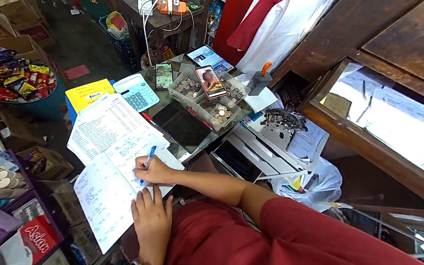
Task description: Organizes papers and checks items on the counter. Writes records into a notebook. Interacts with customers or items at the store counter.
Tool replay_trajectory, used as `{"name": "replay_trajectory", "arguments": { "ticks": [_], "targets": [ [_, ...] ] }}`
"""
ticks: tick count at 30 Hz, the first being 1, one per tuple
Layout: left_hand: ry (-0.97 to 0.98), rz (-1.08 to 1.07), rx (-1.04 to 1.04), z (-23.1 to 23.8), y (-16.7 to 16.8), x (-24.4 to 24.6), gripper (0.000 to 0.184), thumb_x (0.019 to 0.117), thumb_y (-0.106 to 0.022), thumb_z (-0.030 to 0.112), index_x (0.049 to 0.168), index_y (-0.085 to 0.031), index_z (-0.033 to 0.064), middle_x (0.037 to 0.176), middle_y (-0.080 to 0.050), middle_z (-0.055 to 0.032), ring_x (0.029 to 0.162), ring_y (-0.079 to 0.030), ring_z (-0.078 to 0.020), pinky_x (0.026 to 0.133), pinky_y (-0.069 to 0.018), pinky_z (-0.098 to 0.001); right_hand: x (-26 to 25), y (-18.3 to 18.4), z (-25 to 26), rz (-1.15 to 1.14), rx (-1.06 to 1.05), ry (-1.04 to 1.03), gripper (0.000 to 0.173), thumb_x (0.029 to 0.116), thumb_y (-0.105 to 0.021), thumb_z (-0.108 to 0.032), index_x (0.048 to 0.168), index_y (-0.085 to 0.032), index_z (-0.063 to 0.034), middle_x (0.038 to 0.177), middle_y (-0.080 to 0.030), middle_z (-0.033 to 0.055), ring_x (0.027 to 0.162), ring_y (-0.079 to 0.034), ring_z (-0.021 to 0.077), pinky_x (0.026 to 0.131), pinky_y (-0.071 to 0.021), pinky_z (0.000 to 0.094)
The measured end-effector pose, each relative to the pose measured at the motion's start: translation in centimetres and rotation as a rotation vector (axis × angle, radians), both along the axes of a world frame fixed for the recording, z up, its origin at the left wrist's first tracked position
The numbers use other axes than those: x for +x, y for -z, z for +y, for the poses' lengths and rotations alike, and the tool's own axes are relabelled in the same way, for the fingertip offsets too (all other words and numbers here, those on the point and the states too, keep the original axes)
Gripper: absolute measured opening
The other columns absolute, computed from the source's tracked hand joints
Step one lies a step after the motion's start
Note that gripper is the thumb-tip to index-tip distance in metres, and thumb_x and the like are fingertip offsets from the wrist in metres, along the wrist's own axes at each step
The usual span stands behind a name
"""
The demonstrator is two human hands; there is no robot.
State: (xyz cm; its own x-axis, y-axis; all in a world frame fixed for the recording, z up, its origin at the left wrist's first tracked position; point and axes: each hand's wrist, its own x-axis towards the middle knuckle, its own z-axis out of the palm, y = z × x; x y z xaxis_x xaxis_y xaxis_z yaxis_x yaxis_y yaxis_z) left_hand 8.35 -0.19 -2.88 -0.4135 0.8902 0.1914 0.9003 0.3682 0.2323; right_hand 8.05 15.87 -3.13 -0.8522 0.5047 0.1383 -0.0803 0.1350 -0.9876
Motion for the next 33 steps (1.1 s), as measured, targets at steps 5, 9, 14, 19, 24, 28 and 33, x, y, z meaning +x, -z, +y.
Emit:
{"name": "replay_trajectory", "arguments": {
  "ticks": [5,9,14,19,24,28,33],
  "targets": [
    [-0.001,0.006,-0.005,0.0,-0.05,0.0,0.071,0.0993,-0.039,0.054,0.126,-0.068,-0.0046,0.125,-0.063,-0.0349,0.118,-0.06,-0.0554,0.099,-0.044,-0.0691,-0.02,-0.16,0.19,-0.025,-0.067,-0.006,0.026,0.0928,-0.058,-0.003,0.07,-0.046,-0.0075,0.058,-0.039,-0.0064,0.05,-0.04,-0.0005,0.049,-0.0359,0.0162],
    [-0.005,0.006,-0.007,0.03,-0.13,0.0,0.071,0.0991,-0.039,0.054,0.126,-0.068,-0.0045,0.124,-0.064,-0.035,0.118,-0.061,-0.0553,0.098,-0.0444,-0.0691,-0.05,-0.15,0.23,-0.037,-0.087,-0.017,0.026,0.0935,-0.058,-0.003,0.071,-0.047,-0.0072,0.059,-0.04,-0.0061,0.05,-0.041,-0.0003,0.049,-0.037,0.0161],
    [-0.003,0.009,-0.017,0.08,-0.18,0.04,0.069,0.0986,-0.041,0.054,0.127,-0.068,-0.0042,0.124,-0.064,-0.0351,0.118,-0.06,-0.0555,0.098,-0.0445,-0.0688,-0.08,-0.16,0.27,-0.037,-0.101,-0.025,0.025,0.0932,-0.058,-0.003,0.071,-0.046,-0.0079,0.058,-0.04,-0.0064,0.05,-0.04,-0.0004,0.049,-0.0366,0.0163],
    [-0.004,0.018,-0.009,0.14,-0.1,-0.02,0.07,0.099,-0.04,0.054,0.126,-0.068,-0.0042,0.123,-0.064,-0.0349,0.117,-0.061,-0.0553,0.098,-0.0448,-0.0685,-0.07,-0.16,0.26,-0.047,-0.109,-0.021,0.026,0.094,-0.057,-0.004,0.071,-0.046,-0.008,0.058,-0.04,-0.0061,0.05,-0.041,0.0002,0.049,-0.0368,0.0168],
    [0.002,0.0,-0.012,0.1,-0.29,0.03,0.066,0.0984,-0.045,0.05,0.126,-0.068,-0.0055,0.123,-0.064,-0.0356,0.118,-0.061,-0.0555,0.099,-0.0443,-0.0694,-0.04,-0.24,0.25,-0.027,-0.108,-0.01,0.025,0.0932,-0.058,-0.004,0.071,-0.047,-0.0075,0.058,-0.04,-0.0065,0.049,-0.04,-0.0006,0.049,-0.0355,0.0163],
    [0.0,0.019,-0.005,0.13,-0.2,0.03,0.067,0.0979,-0.044,0.051,0.125,-0.068,-0.005,0.122,-0.064,-0.0348,0.117,-0.061,-0.0554,0.098,-0.0451,-0.0688,-0.02,-0.29,0.26,-0.042,-0.124,-0.01,0.024,0.0937,-0.057,-0.004,0.072,-0.047,-0.0071,0.058,-0.041,-0.0061,0.049,-0.041,-0.0003,0.049,-0.0373,0.0166],
    [0.001,0.017,0.0,0.1,-0.12,0.01,0.066,0.0979,-0.045,0.051,0.125,-0.068,-0.0051,0.122,-0.064,-0.0351,0.117,-0.061,-0.0551,0.098,-0.0452,-0.0688,-0.02,-0.31,0.22,-0.039,-0.137,-0.006,0.025,0.0939,-0.057,-0.003,0.071,-0.047,-0.0072,0.058,-0.041,-0.006,0.049,-0.042,0.0,0.049,-0.0378,0.0165]
  ]
}}
